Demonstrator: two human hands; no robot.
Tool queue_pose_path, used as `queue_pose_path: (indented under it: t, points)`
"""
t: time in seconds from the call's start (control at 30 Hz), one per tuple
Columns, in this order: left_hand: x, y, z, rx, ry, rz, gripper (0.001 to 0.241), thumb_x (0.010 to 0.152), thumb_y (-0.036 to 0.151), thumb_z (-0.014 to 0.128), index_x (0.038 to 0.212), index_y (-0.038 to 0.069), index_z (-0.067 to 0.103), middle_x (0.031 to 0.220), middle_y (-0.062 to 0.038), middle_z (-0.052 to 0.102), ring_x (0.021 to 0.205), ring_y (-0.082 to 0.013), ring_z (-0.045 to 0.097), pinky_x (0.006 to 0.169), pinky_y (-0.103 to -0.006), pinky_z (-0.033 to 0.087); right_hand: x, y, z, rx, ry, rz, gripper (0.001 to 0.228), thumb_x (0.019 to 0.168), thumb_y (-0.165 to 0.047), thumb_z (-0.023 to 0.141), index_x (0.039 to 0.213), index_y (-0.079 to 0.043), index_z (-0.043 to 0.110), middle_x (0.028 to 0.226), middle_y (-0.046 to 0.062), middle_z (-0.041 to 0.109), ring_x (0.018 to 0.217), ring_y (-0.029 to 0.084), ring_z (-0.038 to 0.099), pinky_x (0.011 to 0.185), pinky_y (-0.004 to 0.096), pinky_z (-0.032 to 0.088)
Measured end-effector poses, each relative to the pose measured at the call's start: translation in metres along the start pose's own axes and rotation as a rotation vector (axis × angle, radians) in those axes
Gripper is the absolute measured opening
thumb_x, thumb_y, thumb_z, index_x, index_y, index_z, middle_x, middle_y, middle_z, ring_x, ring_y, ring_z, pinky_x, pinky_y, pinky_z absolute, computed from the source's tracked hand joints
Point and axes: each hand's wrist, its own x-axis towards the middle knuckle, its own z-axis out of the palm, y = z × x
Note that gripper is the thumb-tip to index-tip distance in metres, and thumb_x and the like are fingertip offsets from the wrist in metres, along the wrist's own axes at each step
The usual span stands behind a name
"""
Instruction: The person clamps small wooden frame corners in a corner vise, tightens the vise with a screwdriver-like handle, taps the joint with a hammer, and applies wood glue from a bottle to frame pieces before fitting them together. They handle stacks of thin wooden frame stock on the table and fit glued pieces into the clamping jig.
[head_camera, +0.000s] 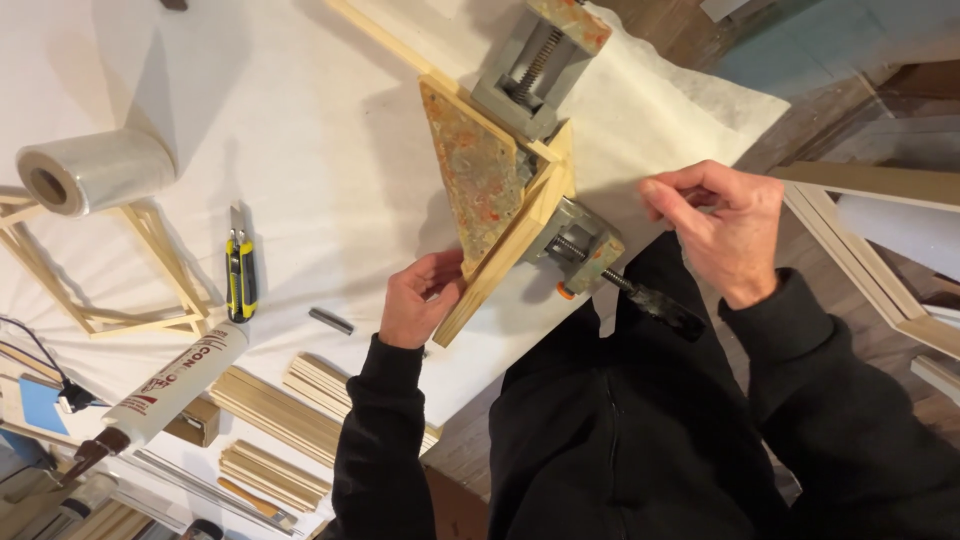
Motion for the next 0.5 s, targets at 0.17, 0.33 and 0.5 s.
queue_pose_path:
  t: [0.17, 0.33, 0.5]
  points:
    - [-0.001, -0.002, 0.001, 0.012, 0.013, 0.000, 0.041, 0.090, -0.001, 0.065, 0.132, -0.005, 0.064, 0.114, -0.012, 0.077, 0.105, -0.0156, 0.073, 0.092, -0.0291, 0.058, -0.036, 0.054, -0.005, 0.369, 0.064, 0.229, 0.053, 0.116, -0.033, 0.060, 0.077, 0.002, 0.067, 0.063, 0.009, 0.066, 0.050, 0.011, 0.057, 0.049, 0.022, 0.040]
    - [-0.001, -0.005, -0.001, -0.036, 0.014, 0.038, 0.040, 0.094, 0.003, 0.063, 0.133, -0.004, 0.064, 0.116, -0.009, 0.076, 0.104, -0.0129, 0.072, 0.094, -0.0277, 0.057, -0.033, -0.008, -0.019, 0.988, -0.134, 0.623, 0.094, 0.110, -0.071, 0.017, 0.125, 0.007, 0.067, 0.109, 0.023, 0.074, 0.091, 0.024, 0.069, 0.074, 0.032, 0.053]
    - [-0.035, 0.072, 0.053, 0.043, 0.253, 0.342, 0.052, 0.104, 0.027, 0.057, 0.146, -0.003, 0.052, 0.142, -0.016, 0.059, 0.127, -0.0238, 0.057, 0.106, -0.0385, 0.047, -0.063, -0.051, -0.016, 0.974, -0.213, 0.514, 0.098, 0.108, -0.075, 0.021, 0.142, 0.009, 0.057, 0.131, 0.027, 0.065, 0.116, 0.033, 0.063, 0.089, 0.041, 0.052]
